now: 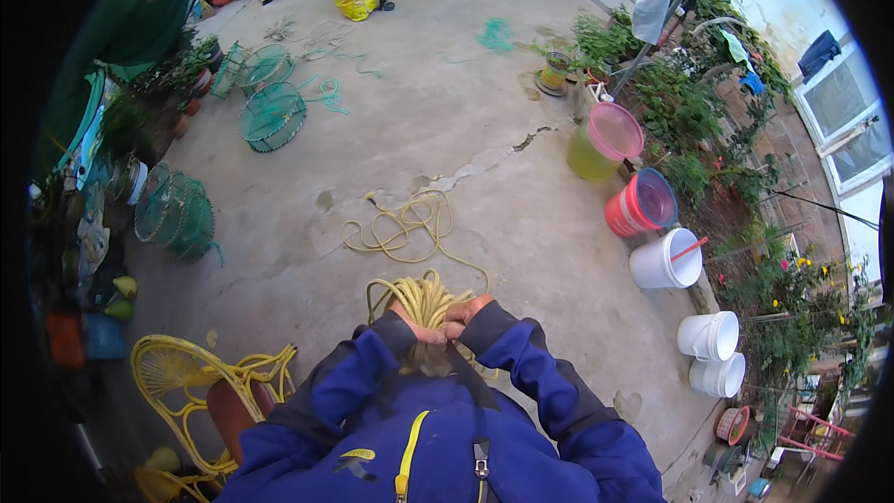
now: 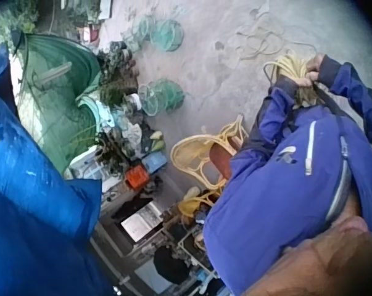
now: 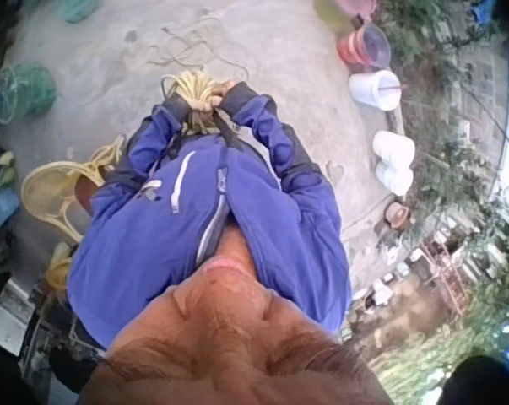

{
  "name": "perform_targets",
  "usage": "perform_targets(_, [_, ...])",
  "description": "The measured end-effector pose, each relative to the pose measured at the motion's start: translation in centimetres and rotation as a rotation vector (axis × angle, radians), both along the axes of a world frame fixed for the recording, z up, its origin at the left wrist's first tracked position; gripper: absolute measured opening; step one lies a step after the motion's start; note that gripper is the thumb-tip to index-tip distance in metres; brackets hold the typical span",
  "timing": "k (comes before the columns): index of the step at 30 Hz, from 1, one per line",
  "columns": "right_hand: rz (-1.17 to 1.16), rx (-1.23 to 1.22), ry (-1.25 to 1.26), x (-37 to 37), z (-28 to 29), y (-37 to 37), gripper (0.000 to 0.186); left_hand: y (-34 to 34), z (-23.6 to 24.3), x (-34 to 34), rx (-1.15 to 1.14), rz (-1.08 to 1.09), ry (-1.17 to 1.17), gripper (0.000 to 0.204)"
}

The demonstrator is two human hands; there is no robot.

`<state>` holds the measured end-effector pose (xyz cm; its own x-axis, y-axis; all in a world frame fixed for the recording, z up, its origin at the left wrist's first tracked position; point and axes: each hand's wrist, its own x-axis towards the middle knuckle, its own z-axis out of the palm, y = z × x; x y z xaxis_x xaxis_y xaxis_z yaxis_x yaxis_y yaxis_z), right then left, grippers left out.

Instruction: The person gathers a long yellow rope from the ground and coils it into a neat bundle by hand. The person repeatedly loops and pulls the rope, forming a compact coil and holding it in both hands.

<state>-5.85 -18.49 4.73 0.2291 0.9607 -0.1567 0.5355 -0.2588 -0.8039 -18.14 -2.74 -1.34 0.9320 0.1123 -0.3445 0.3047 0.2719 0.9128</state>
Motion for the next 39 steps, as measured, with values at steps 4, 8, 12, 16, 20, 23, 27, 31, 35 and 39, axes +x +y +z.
perform_targets(4, [-0.063, 0.019, -0.253, 0.5, -0.8, -2.6, 0.016, -1.0, 1.0, 0.4, 0.147, -0.082, 0.12, 0.08])
perform_targets(8, [-0.458, 0.138, -0.69, 2.6, -5.2, -7.4, 0.029, 0.5, 3.0, 0.0, 0.155, 0.084, 0.121, 0.085])
perform_targets(12, [-0.764, -0.173, -0.357, 7.0, -7.7, -15.5, 0.017, 4.6, 6.5, -0.4, 0.213, 0.167, 0.062, 0.08])
perform_targets(16, [-0.869, -0.148, -0.483, 9.3, -4.8, -22.5, 0.004, 6.5, 7.8, -0.6, 0.188, 0.289, 0.134, 0.076])
perform_targets(20, [-0.894, -0.1, -0.663, 11.1, -2.3, -24.7, 0.006, 5.7, 6.0, 0.4, 0.599, 0.24, 0.1, 0.075])
perform_targets(23, [-0.951, -0.042, -0.687, 13.4, -1.2, -28.2, 0.009, 8.7, 5.6, 0.9, 0.535, 0.515, 0.06, 0.075])
perform_targets(27, [-1.084, -0.183, -0.583, 15.9, 0.2, -38.3, 0.011, 16.4, 7.2, -2.1, 0.571, 0.55, 0.205, 0.034])
perform_targets(31, [-1.088, -0.122, -0.616, 17.6, -0.6, -47.8, 0.012, 21.6, 6.8, -5.8, 0.261, 0.68, 0.178, 0.004])
perform_targets(35, [-2.038, 0.495, 0.454, 21.1, -1.8, -59.3, 0.004, 27.2, 5.0, -9.5, 0.234, 0.895, 0.258, 0.008])
perform_targets(39, [-2.028, -0.014, -0.054, 22.0, -4.4, -69.7, 0.016, 31.5, 3.6, -13.4, 0.215, 0.995, 0.326, 0.012])
